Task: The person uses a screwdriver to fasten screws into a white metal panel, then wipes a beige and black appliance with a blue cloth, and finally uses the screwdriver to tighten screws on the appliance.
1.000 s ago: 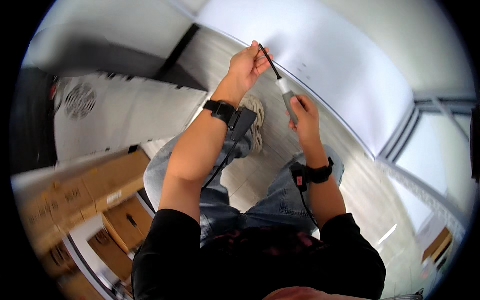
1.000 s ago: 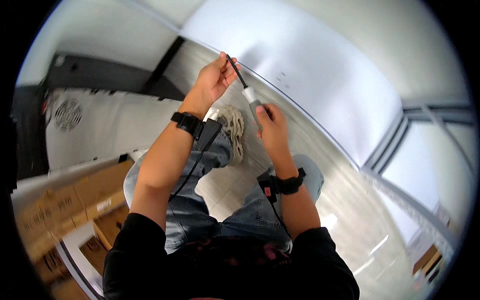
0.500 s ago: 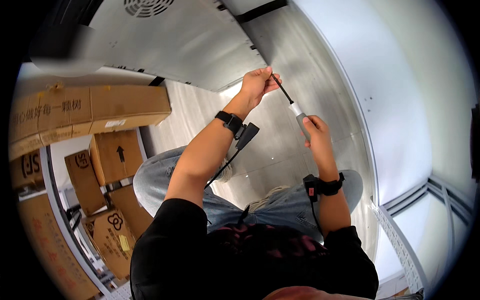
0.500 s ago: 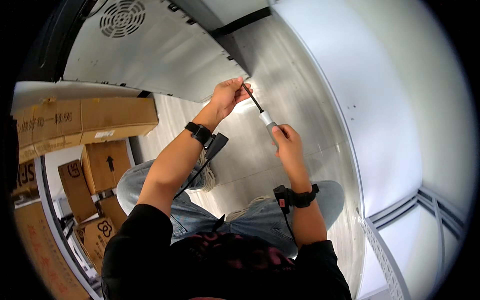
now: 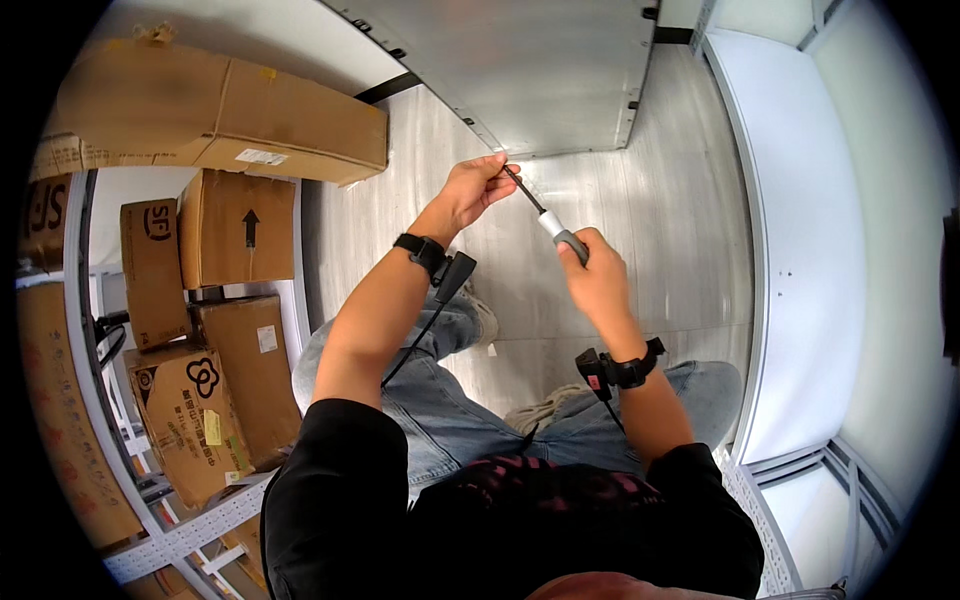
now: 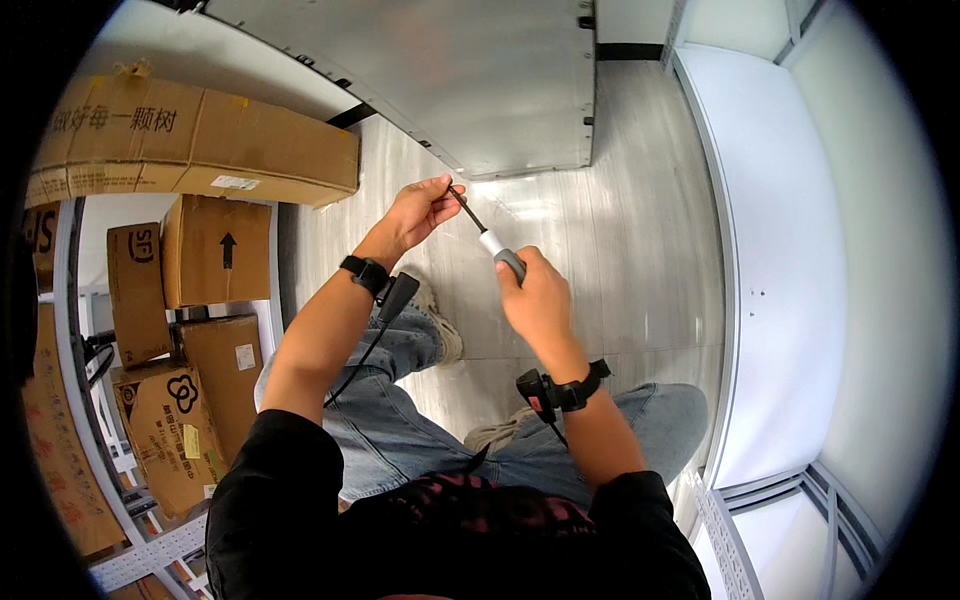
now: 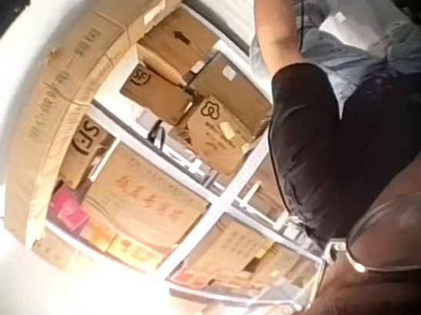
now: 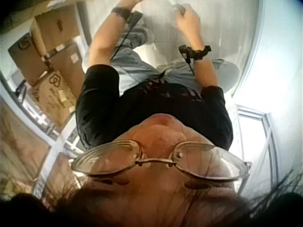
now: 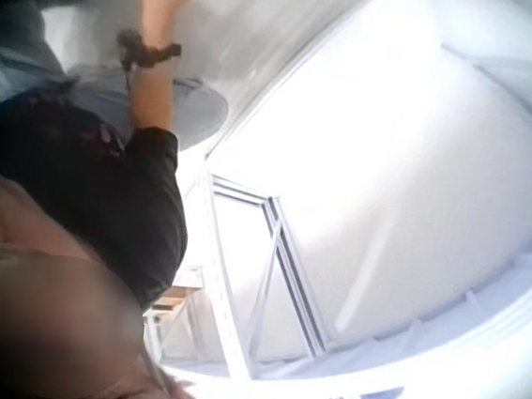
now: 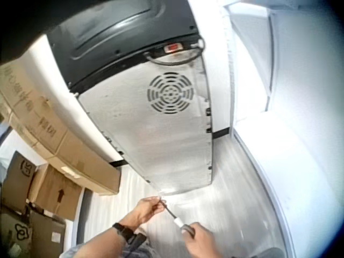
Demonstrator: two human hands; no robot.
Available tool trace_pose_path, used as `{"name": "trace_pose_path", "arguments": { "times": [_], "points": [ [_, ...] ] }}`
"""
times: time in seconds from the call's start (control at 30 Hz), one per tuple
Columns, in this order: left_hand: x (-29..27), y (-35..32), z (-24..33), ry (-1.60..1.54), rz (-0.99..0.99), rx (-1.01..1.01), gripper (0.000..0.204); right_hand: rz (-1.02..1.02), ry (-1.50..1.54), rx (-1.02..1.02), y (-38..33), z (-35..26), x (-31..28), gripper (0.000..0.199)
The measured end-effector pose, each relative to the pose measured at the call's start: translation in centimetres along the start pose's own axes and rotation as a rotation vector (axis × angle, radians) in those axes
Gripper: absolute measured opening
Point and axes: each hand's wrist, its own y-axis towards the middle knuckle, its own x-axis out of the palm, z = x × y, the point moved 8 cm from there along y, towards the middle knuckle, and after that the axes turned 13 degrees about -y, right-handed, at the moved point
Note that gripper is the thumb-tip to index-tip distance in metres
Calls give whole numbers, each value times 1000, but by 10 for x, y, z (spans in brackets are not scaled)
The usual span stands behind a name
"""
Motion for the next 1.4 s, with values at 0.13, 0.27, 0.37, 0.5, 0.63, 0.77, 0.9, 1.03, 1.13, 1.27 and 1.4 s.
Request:
{"name": "trace_pose_path", "arguments": {
  "times": [0.13, 0.27, 0.37, 0.5, 0.63, 0.77, 0.9, 1.03, 1.13, 1.27, 1.4],
  "points": [
    [-45, 8, 25, -21, 16, -10, 24, -32, 152, -18, 6, -33, 60, 32],
    [-77, 34, 47, -11, 46, 12, 23, -60, 293, 24, 26, -45, 121, 38],
    [-97, 59, 57, -38, -2, 28, 22, -74, 361, 114, 46, -47, 163, 38],
    [-117, 87, 75, -86, -44, 20, 22, -65, 507, 170, 68, -65, 200, 37],
    [-122, 103, 80, -90, -67, 15, 24, -67, 588, 191, 78, -79, 217, 36],
    [-127, 128, 88, -130, -69, 39, 21, -40, 653, 197, 98, -90, 229, 35],
    [-132, 142, 95, -129, -58, 54, 20, -34, 641, 215, 111, -96, 235, 33],
    [-131, 139, 96, -133, -85, 31, 22, -29, 651, 209, 111, -94, 239, 31],
    [-128, 140, 97, -135, -85, 37, 23, -42, 685, 208, 111, -97, 234, 30],
    [-125, 142, 95, -178, -99, 46, 20, -40, 689, 202, 111, -99, 229, 30],
    [-127, 144, 96, -167, -64, 60, 19, -46, 654, 209, 112, -99, 226, 30]
  ]
}}
